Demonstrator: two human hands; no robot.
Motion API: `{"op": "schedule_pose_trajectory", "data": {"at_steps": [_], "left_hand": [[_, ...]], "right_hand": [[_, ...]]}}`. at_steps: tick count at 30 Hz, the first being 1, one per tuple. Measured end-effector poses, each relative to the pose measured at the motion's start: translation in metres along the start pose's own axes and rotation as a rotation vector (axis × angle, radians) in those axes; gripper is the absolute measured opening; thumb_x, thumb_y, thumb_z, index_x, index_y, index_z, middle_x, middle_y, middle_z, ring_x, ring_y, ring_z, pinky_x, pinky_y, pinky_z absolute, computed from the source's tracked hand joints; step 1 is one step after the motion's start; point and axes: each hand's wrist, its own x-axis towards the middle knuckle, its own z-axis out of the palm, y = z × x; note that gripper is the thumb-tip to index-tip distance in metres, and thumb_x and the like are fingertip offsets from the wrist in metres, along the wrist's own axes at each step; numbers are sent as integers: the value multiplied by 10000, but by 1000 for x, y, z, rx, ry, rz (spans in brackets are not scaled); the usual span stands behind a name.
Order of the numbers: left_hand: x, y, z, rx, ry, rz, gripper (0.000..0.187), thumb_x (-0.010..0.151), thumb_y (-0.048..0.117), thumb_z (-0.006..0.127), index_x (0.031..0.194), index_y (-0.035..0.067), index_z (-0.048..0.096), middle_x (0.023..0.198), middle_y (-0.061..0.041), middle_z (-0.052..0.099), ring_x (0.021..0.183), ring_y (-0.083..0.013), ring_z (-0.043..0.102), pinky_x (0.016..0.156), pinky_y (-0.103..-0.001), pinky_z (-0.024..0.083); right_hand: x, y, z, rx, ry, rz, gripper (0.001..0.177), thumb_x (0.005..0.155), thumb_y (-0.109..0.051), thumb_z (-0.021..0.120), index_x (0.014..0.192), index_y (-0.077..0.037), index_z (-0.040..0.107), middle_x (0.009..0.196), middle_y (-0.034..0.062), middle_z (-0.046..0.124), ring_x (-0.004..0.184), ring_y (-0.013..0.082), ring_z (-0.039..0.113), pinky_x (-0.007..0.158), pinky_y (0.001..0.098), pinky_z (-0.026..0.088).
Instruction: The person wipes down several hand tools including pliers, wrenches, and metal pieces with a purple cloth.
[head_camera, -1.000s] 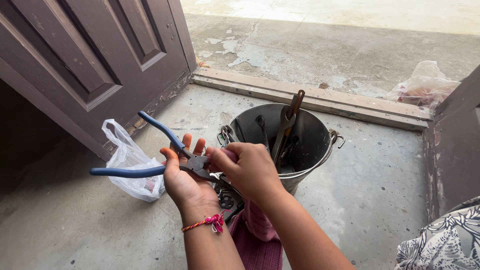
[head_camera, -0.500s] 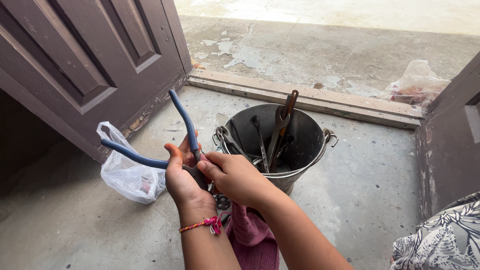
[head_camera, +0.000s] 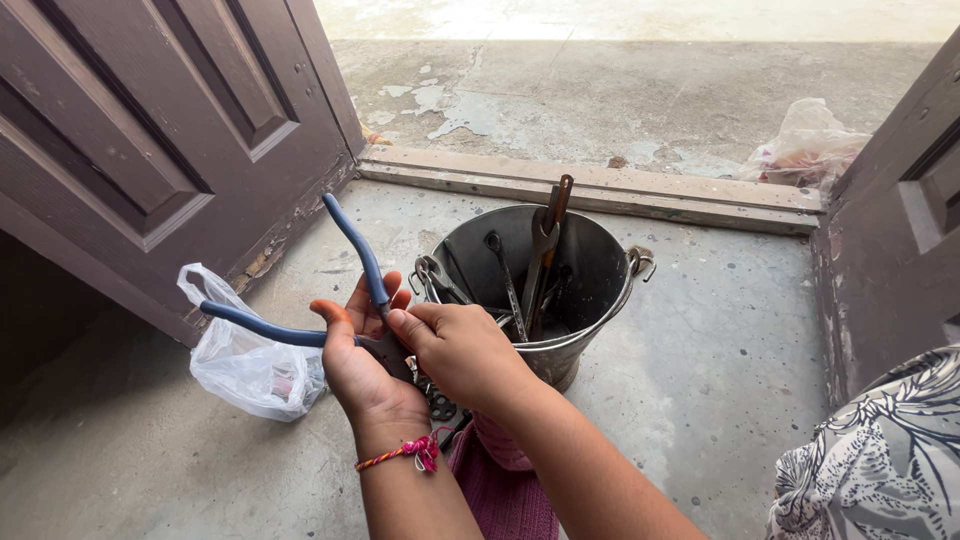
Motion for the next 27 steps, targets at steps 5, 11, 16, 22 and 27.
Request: {"op": "schedule_pose_trajectory", "data": {"at_steps": [5,11,16,22,27], "left_hand": [[-4,1,2,-7,33,-55,874,940,766,403,1142,-30,701,984,-112,727,864,-157,627,812,-310,537],[-1,6,-1,-106,10,52,1050,822,879,383,1122,-81,683,948,-146,703,795,-206,633,746,-319,581],[-9,14,-6,50,1,79,1226,706,965,230,1063,-80,763,878,-155,733,720,-232,623,641,-309,556],[-22,16,10,-11,-113,10,1146,749,937,345,1080,-104,694,907,-162,726,865,-239,713,833,-371,637],[-20,11,10,2,-93,88,845,821,822,441,1092,44,631,881,-74,627,816,-183,608,775,-363,557]], "right_hand": [[2,-3,-6,64,-88,197,362,981,-381,578,1093,-100,777,678,119,702,561,175,667,577,346,554],[5,9,-7,159,95,134,375,985,-371,573,1134,-80,756,818,62,780,617,138,702,614,298,560],[9,16,-7,326,197,82,377,1009,-335,569,1144,-29,743,880,71,792,654,128,690,628,288,563],[10,20,-3,411,162,-16,385,1040,-318,555,1111,4,754,906,75,799,746,93,701,665,272,565],[9,15,-8,453,155,66,386,1027,-318,548,1118,9,731,878,93,781,741,138,714,658,289,561]]}}
